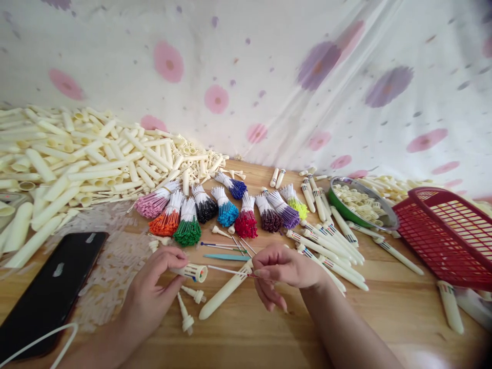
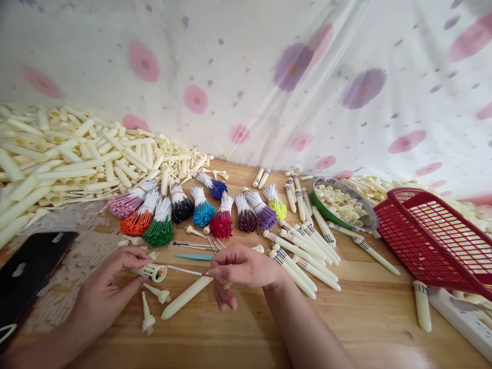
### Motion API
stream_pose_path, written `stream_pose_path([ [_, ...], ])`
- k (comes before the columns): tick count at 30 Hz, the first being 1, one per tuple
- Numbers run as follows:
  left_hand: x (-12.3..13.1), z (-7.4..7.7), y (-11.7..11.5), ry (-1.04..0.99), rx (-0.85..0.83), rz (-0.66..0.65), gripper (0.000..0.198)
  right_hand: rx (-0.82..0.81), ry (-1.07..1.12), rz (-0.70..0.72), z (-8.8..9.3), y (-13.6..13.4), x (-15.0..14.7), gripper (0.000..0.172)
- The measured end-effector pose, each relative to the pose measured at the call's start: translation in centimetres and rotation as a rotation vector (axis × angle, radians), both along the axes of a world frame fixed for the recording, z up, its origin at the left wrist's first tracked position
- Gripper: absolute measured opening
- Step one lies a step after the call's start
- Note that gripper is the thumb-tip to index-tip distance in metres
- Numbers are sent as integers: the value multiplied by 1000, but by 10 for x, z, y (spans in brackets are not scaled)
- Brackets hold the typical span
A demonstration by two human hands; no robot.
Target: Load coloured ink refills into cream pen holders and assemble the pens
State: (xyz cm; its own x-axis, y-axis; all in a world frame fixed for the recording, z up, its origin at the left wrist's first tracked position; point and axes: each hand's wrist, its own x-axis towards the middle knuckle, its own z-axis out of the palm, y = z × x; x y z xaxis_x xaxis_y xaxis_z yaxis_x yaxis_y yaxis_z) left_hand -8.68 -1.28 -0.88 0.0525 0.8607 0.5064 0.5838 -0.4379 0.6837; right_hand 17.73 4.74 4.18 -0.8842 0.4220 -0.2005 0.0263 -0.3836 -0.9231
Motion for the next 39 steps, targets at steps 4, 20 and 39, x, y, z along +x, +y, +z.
stream_pose_path([
  [4,0,1,1,8,23,12,19,-48,54,-39,-1,1,2,31],
  [20,8,3,0,40,48,-12,20,-82,61,-111,-12,-8,-28,29],
  [39,11,6,0,51,86,-6,18,-339,86,-137,-22,-11,-45,34],
])
